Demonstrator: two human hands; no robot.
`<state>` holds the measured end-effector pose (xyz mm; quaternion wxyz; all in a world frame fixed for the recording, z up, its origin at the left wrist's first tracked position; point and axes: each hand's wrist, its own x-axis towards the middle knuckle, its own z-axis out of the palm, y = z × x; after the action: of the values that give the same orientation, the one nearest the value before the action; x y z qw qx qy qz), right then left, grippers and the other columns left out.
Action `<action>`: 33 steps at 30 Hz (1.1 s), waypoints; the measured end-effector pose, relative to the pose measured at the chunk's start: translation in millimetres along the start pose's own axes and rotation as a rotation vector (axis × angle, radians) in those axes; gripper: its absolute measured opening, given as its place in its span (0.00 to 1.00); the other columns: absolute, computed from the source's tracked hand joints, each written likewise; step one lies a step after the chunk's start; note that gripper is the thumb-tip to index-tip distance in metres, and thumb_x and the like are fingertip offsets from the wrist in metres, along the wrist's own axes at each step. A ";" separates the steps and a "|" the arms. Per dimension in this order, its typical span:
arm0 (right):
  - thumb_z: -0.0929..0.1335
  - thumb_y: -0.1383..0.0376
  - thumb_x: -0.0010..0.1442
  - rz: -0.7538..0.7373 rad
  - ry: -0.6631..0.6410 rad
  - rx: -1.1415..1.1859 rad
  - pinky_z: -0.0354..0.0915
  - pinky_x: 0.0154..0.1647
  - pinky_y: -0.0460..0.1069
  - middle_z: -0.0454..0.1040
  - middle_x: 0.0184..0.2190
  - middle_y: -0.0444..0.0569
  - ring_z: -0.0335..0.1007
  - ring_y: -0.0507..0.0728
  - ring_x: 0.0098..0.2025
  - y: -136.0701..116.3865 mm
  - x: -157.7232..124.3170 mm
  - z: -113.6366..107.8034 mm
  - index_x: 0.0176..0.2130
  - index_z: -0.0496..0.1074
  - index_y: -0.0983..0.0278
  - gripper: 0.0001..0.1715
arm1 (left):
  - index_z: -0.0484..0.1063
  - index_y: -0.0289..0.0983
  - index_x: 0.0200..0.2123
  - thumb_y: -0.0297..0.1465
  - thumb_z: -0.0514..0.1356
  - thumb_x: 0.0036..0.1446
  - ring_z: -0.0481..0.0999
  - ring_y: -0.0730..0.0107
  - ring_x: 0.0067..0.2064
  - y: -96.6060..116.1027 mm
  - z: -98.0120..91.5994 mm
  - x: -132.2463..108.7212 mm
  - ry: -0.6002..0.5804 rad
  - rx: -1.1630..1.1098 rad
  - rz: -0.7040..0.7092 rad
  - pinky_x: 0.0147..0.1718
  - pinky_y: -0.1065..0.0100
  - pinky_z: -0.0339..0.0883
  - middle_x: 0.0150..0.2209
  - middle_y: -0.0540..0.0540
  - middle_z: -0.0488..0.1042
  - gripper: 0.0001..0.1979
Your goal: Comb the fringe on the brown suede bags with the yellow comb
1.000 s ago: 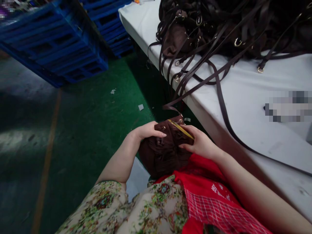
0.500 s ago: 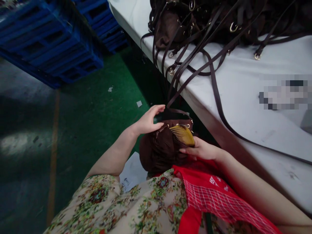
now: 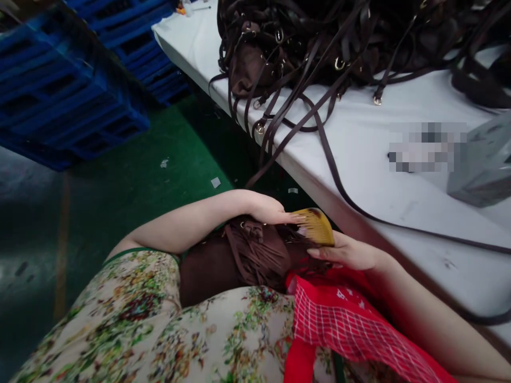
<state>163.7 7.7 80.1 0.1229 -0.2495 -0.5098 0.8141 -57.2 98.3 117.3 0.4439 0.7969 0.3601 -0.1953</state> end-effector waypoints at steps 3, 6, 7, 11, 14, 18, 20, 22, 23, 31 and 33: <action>0.67 0.57 0.61 0.015 0.082 0.036 0.66 0.49 0.53 0.74 0.41 0.50 0.69 0.55 0.42 8.3 -14.3 -5.5 0.49 0.70 0.68 0.21 | 0.77 0.33 0.27 0.54 0.40 0.60 0.69 0.73 0.26 0.1 16.9 13.7 -0.136 -0.100 -0.010 0.28 0.73 0.60 0.23 0.47 0.74 0.36; 0.68 0.56 0.59 0.038 0.163 0.091 0.67 0.47 0.52 0.74 0.38 0.49 0.70 0.55 0.40 22.1 -24.7 -16.0 0.47 0.71 0.68 0.21 | 0.76 0.33 0.28 0.56 0.33 0.60 0.72 0.69 0.30 3.7 43.5 30.3 -0.114 -0.178 0.021 0.34 0.71 0.62 0.26 0.45 0.74 0.42; 0.69 0.56 0.58 0.055 0.188 0.091 0.68 0.43 0.50 0.74 0.35 0.48 0.70 0.53 0.37 27.1 -27.7 -20.5 0.46 0.71 0.68 0.21 | 0.76 0.33 0.28 0.56 0.32 0.59 0.73 0.67 0.33 4.8 54.1 35.4 -0.078 -0.147 0.053 0.38 0.68 0.62 0.27 0.43 0.75 0.42; 0.70 0.53 0.56 0.151 0.213 0.033 0.56 0.17 0.42 0.65 0.22 0.40 0.54 0.46 0.19 41.3 -34.6 -34.5 0.41 0.72 0.68 0.21 | 0.76 0.33 0.30 0.55 0.46 0.59 0.71 0.60 0.45 6.3 92.1 46.5 0.121 -0.126 0.325 0.49 0.62 0.58 0.39 0.39 0.75 0.33; 0.69 0.53 0.56 0.151 0.162 -0.006 0.55 0.18 0.42 0.66 0.22 0.40 0.55 0.46 0.19 40.0 -27.3 -36.2 0.39 0.72 0.68 0.20 | 0.75 0.32 0.38 0.52 0.57 0.53 0.73 0.64 0.39 6.3 104.5 44.3 -0.065 -0.432 0.387 0.42 0.67 0.64 0.37 0.44 0.76 0.27; 0.70 0.58 0.54 0.089 0.198 -0.117 0.67 0.37 0.48 0.75 0.33 0.45 0.69 0.53 0.33 30.5 -3.5 -34.4 0.40 0.73 0.67 0.18 | 0.76 0.32 0.38 0.47 0.65 0.48 0.74 0.68 0.36 6.7 105.4 39.8 -0.299 -0.819 0.327 0.39 0.70 0.67 0.34 0.47 0.77 0.24; 0.71 0.59 0.52 0.074 0.289 -0.201 0.67 0.40 0.49 0.75 0.33 0.45 0.70 0.55 0.35 28.7 5.8 -36.7 0.38 0.73 0.66 0.16 | 0.76 0.31 0.35 0.45 0.66 0.48 0.75 0.69 0.35 3.6 105.4 39.3 -0.342 -0.989 0.302 0.38 0.71 0.68 0.32 0.46 0.77 0.21; 0.71 0.58 0.51 0.072 0.411 -0.301 0.67 0.38 0.49 0.75 0.31 0.45 0.70 0.55 0.33 29.8 8.5 -40.9 0.35 0.72 0.66 0.15 | 0.77 0.32 0.32 0.43 0.66 0.48 0.74 0.72 0.33 -3.1 106.8 38.2 -0.294 -1.100 0.239 0.36 0.72 0.67 0.31 0.47 0.77 0.18; 0.71 0.56 0.51 0.078 0.483 -0.360 0.67 0.37 0.50 0.75 0.30 0.46 0.70 0.55 0.33 30.6 7.1 -42.8 0.35 0.72 0.65 0.16 | 0.77 0.32 0.32 0.42 0.66 0.48 0.74 0.73 0.32 -7.5 108.2 36.9 -0.247 -1.121 0.197 0.36 0.73 0.67 0.31 0.47 0.77 0.17; 0.53 0.52 0.67 0.078 0.696 -0.745 0.64 0.38 0.51 0.75 0.35 0.54 0.71 0.59 0.36 25.1 -24.2 -17.6 0.44 0.65 0.63 0.23 | 0.77 0.32 0.32 0.39 0.64 0.50 0.74 0.72 0.32 -32.5 127.4 23.6 -0.102 -1.289 0.059 0.36 0.71 0.68 0.30 0.46 0.76 0.14; 0.53 0.53 0.68 0.059 0.573 -0.832 0.64 0.36 0.50 0.75 0.35 0.52 0.71 0.58 0.34 26.8 -21.5 -3.8 0.43 0.66 0.61 0.21 | 0.77 0.32 0.32 0.38 0.65 0.49 0.75 0.70 0.34 -33.2 131.1 25.1 -0.085 -1.299 0.066 0.39 0.70 0.68 0.32 0.45 0.77 0.14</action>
<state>185.3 -11.2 60.9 0.1250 -0.5049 -0.7296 0.4440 -64.3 8.7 13.2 0.8549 0.3687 0.3622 0.0447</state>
